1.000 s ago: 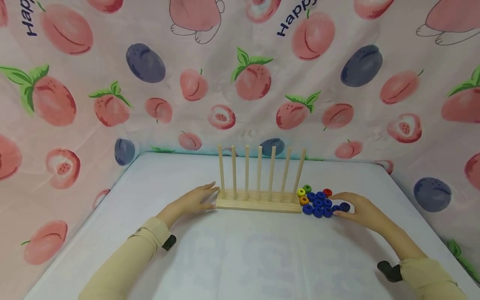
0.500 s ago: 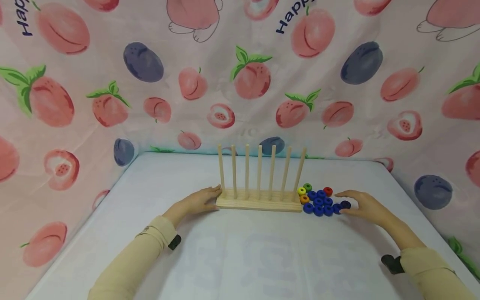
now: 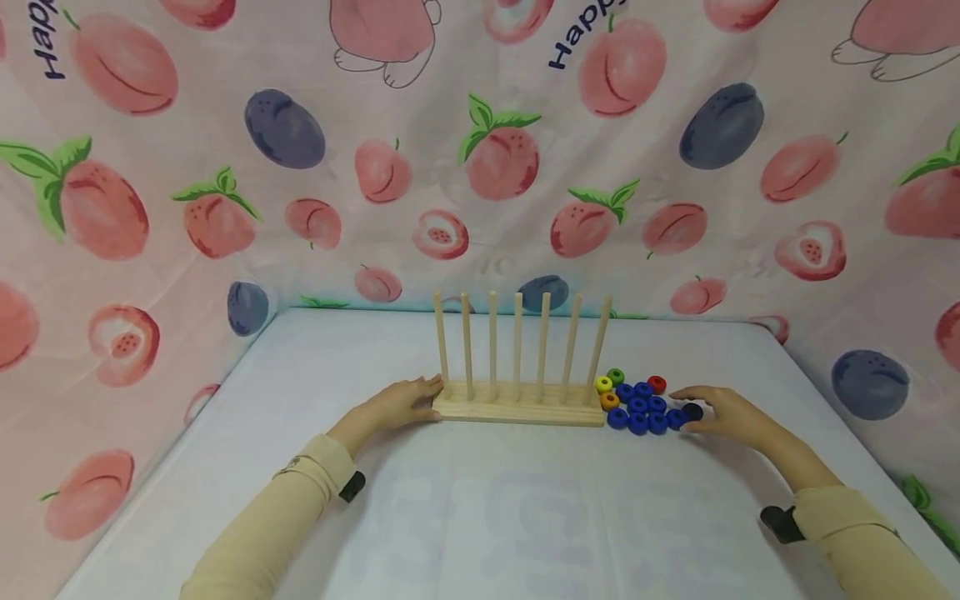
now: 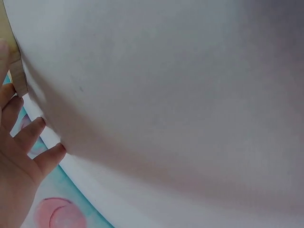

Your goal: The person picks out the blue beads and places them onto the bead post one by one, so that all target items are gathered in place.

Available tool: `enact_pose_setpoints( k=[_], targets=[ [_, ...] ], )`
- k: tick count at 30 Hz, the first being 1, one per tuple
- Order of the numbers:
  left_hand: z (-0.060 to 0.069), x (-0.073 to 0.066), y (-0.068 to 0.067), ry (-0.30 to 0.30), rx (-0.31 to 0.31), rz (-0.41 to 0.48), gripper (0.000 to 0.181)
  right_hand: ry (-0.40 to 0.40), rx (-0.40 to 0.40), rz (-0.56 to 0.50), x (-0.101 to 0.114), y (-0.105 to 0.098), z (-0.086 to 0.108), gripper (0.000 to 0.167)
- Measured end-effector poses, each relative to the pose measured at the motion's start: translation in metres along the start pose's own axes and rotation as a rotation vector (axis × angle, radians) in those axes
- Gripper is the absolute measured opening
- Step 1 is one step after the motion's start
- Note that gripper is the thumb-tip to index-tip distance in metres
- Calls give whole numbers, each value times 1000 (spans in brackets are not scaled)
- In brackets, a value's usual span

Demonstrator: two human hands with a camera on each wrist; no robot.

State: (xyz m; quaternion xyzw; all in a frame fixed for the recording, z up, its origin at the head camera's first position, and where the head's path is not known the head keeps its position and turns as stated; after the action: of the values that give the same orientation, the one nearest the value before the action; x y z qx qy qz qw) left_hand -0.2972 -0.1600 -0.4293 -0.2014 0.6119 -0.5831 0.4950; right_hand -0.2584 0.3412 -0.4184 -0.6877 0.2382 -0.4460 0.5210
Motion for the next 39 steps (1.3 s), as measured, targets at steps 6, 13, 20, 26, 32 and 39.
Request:
enact_pose_setpoints(
  k=[6,13,20,26,32,39],
  targets=[
    [-2,1,2,-2,0,8,65,6,18,-10,-5,7,0,50],
    [-3,2,5,-3,0,50,66,-25,22,15,-8,10,-3,45],
    [-3,4,9,-4,-18,55,65,-35,44,-2,-6,9,-5,34],
    [-3,5,10,-7,-18,70,65,-51,43,13,-2,7,-4,34],
    [-2,4,11,-14,-4,64,65,-63,25,41,5,4,1,31],
    [-2,2,7,-5,-40,23,63,-50,-52,20,12,0,4,30]
  ],
)
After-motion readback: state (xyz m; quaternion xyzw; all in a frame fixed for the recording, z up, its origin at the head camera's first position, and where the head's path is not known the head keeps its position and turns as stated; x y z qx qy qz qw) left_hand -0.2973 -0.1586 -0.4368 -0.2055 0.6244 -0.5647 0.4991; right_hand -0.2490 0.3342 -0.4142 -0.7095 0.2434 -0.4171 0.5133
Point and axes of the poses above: each hand's wrist, its own z-axis away from the middle knuckle, its own y-axis out of the palm, x = y × z, the point moved 1 cm from there along -z, towards the middle knuckle, and after that the axes turned 6 degrees about -y, right-handed, at the moved point
